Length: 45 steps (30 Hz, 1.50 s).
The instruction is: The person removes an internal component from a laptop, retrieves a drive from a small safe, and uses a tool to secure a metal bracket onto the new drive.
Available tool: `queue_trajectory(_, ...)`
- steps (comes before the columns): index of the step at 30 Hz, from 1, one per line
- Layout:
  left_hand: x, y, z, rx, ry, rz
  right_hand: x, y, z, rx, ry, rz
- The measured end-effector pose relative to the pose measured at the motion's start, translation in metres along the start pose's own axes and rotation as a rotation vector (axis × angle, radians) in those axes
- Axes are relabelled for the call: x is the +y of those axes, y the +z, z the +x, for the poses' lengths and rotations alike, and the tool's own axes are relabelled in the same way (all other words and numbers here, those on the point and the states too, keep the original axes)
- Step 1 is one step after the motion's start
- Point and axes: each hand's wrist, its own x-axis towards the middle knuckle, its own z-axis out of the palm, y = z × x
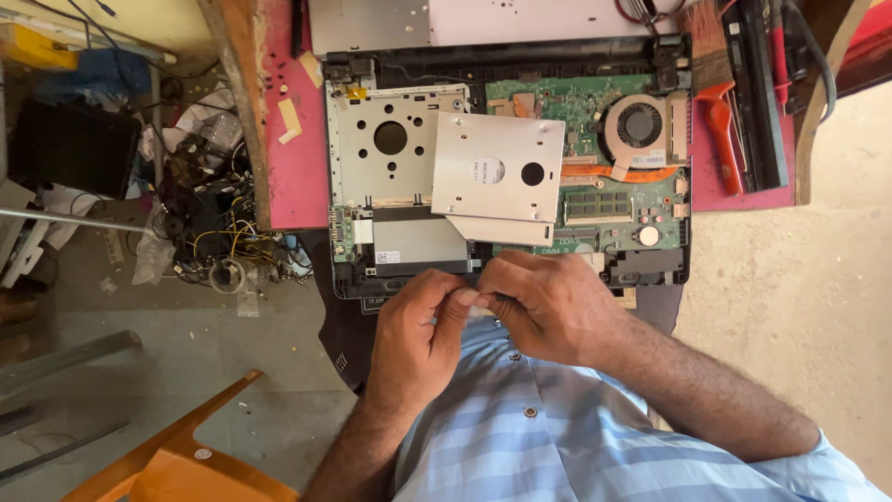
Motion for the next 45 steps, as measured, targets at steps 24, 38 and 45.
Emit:
queue_trajectory(24,-0.029,0.001,-0.014,0.080,-0.410,-0.891,-0.009,0.017,0.009,0.179,-0.057,0.011)
queue_trajectory(38,-0.035,0.012,-0.013,0.108,-0.428,-0.808,-0.006,0.011,0.009,0.137,0.273,0.260)
queue_trajectory(45,-0.032,0.015,-0.014,0.167,-0.390,-0.716,-0.002,0.003,0.011,-0.111,0.585,0.412)
